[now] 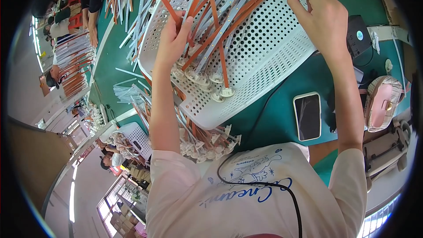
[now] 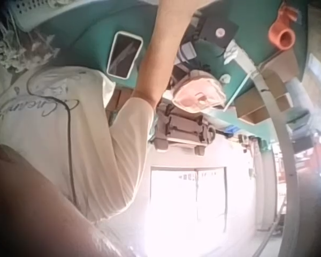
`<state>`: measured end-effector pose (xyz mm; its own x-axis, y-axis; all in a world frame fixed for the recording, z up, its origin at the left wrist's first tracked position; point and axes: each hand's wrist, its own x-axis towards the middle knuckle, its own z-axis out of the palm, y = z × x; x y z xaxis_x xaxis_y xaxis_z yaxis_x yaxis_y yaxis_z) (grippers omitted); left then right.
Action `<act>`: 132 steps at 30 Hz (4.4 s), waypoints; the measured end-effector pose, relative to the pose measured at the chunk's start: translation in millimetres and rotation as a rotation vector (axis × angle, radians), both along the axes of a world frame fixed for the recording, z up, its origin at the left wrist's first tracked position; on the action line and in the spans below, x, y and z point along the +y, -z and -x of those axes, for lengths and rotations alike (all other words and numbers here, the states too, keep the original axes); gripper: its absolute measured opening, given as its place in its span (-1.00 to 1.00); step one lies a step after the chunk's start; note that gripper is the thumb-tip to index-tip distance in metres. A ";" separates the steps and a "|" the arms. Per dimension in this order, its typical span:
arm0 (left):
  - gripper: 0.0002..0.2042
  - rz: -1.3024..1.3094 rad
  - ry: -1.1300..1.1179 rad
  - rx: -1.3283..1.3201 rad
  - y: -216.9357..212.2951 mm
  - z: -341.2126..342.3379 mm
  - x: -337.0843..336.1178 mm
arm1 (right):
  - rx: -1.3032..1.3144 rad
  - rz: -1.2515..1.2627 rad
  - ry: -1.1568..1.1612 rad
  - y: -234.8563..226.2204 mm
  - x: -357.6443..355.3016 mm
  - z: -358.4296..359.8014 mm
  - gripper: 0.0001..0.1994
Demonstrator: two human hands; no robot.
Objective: The person is assembling LED strips into circular base components at a manual workstation.
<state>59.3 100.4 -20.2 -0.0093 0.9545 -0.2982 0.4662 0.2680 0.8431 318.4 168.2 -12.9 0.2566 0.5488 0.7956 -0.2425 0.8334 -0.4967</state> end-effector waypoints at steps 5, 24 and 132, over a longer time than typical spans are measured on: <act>-0.76 -0.151 -0.113 0.136 -13.0 -14.0 -1.3 | 0.007 0.024 -0.039 11.5 5.7 -0.8 -0.91; -0.79 0.192 0.209 0.444 2.1 -103.9 -39.5 | -0.759 0.754 0.390 -19.4 -22.6 -20.6 -0.82; -0.85 -0.501 0.257 0.821 12.6 -52.8 56.4 | -1.091 0.786 0.246 -10.2 -27.2 -34.0 -0.73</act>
<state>112.1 156.8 -32.7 0.1923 0.9704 0.1461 0.9498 -0.2215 0.2210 352.4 141.0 -2.7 -0.1390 0.9778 0.1569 0.6861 0.2093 -0.6967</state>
